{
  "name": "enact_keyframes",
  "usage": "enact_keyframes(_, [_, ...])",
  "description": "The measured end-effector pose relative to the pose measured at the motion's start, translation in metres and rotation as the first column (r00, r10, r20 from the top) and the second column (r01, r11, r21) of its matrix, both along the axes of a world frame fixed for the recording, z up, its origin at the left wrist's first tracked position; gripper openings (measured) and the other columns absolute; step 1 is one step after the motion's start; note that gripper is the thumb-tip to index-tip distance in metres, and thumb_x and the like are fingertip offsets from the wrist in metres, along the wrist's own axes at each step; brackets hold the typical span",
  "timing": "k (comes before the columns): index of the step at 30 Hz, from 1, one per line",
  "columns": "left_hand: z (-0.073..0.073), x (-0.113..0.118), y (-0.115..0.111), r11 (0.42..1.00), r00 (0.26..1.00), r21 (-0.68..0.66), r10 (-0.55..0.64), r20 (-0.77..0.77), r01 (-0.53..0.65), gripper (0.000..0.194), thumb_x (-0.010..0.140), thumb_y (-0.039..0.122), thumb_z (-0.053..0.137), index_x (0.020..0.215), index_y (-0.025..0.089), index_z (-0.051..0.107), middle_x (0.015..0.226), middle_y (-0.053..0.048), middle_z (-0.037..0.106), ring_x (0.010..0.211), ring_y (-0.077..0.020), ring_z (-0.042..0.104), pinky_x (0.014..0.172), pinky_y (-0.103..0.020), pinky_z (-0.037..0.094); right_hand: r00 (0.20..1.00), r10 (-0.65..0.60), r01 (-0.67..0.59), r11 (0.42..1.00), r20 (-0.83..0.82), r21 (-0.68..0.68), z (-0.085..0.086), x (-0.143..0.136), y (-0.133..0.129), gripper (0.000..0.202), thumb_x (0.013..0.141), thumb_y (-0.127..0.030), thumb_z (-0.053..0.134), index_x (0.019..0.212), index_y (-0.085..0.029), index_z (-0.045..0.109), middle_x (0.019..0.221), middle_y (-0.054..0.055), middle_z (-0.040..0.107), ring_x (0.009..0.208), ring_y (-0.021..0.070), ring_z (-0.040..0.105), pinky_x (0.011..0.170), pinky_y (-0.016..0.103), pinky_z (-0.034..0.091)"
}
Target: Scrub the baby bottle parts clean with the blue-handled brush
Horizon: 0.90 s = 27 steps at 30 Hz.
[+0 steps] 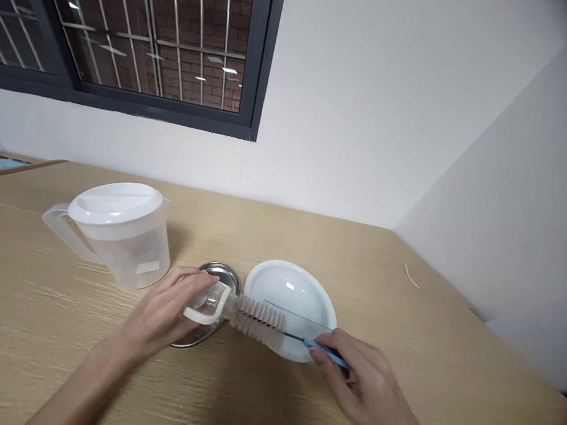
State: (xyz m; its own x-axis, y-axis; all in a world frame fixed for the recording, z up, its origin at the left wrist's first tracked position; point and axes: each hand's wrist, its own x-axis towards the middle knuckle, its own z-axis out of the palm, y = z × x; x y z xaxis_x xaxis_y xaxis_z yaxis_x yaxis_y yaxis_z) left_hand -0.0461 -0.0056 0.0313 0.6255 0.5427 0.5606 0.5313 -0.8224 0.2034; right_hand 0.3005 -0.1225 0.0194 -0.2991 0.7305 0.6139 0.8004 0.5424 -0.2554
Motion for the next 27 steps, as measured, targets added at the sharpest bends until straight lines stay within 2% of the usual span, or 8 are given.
enact_keyframes(3, [-0.003,-0.003,0.001,0.999,1.000,-0.042,0.019,-0.023,-0.020,0.049,0.094,0.020,0.063,0.141,0.020,0.051,0.127,-0.011,0.069,0.118,-0.0253,0.063,0.094,-0.031,0.056,0.997,-0.033,0.019,0.981,0.070,0.194,-0.002,0.001,0.001,0.018,0.094,-0.015,0.066,0.113,-0.014,0.065,0.083,0.004,0.069,0.066,0.0123,0.065,0.057,0.023,0.050])
enact_keyframes(6, [-0.005,-0.004,0.001,0.996,0.999,-0.082,0.019,-0.031,-0.021,0.055,0.090,0.016,0.065,0.142,0.022,0.049,0.127,-0.010,0.067,0.118,-0.0251,0.063,0.094,-0.032,0.056,0.983,-0.107,0.046,0.928,0.146,0.370,-0.003,0.004,-0.004,0.030,0.090,-0.004,0.068,0.117,-0.016,0.070,0.094,0.008,0.073,0.074,0.0145,0.068,0.064,0.026,0.051])
enact_keyframes(9, [-0.005,-0.001,-0.001,0.994,1.000,-0.110,-0.005,-0.024,0.002,0.055,0.089,0.017,0.066,0.142,0.023,0.049,0.126,-0.009,0.067,0.117,-0.0243,0.064,0.094,-0.031,0.056,0.970,-0.165,0.061,0.877,0.179,0.477,-0.001,0.005,-0.013,0.043,0.092,-0.003,0.062,0.131,-0.020,0.070,0.092,0.007,0.075,0.075,0.0163,0.068,0.065,0.029,0.050])
enact_keyframes(12, [-0.003,0.002,-0.002,0.993,1.000,-0.120,-0.019,-0.008,0.018,0.051,0.092,0.019,0.065,0.141,0.023,0.050,0.127,-0.009,0.067,0.119,-0.0240,0.063,0.094,-0.030,0.056,0.956,-0.186,0.045,0.858,0.228,0.512,0.003,0.006,-0.017,0.050,0.098,-0.007,0.054,0.146,-0.019,0.060,0.094,0.009,0.076,0.079,0.0196,0.069,0.069,0.033,0.051])
enact_keyframes(15, [-0.004,0.001,-0.002,0.995,1.000,-0.101,-0.021,-0.001,0.021,0.050,0.094,0.021,0.064,0.142,0.023,0.049,0.130,-0.009,0.066,0.121,-0.0241,0.061,0.095,-0.031,0.055,0.949,-0.156,0.004,0.873,0.272,0.487,0.006,0.006,-0.013,0.054,0.093,-0.001,0.060,0.145,-0.015,0.059,0.087,0.008,0.075,0.069,0.0169,0.062,0.063,0.032,0.045])
enact_keyframes(19, [-0.011,-0.004,0.001,0.996,1.000,-0.086,-0.024,-0.019,0.022,0.050,0.098,0.021,0.061,0.146,0.025,0.047,0.134,-0.009,0.064,0.126,-0.0239,0.058,0.099,-0.032,0.054,0.971,-0.075,-0.026,0.910,0.225,0.414,0.006,0.004,-0.003,0.045,0.087,0.003,0.067,0.130,-0.012,0.066,0.082,0.005,0.072,0.066,0.0137,0.061,0.061,0.029,0.045])
enact_keyframes(24, [-0.015,-0.006,0.004,0.999,0.999,-0.013,-0.053,-0.003,0.053,0.049,0.099,0.022,0.062,0.146,0.024,0.049,0.134,-0.009,0.066,0.130,-0.0244,0.054,0.101,-0.031,0.052,0.995,0.069,-0.079,0.984,0.072,0.160,0.003,0.000,-0.001,0.028,0.094,-0.004,0.063,0.120,-0.013,0.066,0.084,0.004,0.070,0.068,0.0105,0.065,0.063,0.022,0.054])
enact_keyframes(27, [-0.010,-0.003,0.002,0.994,0.997,0.083,-0.073,0.027,0.070,0.045,0.098,0.014,0.058,0.142,0.022,0.053,0.127,-0.008,0.071,0.126,-0.0247,0.057,0.102,-0.032,0.052,0.995,0.098,-0.099,0.995,-0.031,-0.025,0.000,0.000,-0.003,0.025,0.098,-0.009,0.059,0.120,-0.015,0.066,0.083,0.002,0.067,0.065,0.0083,0.063,0.059,0.019,0.054])
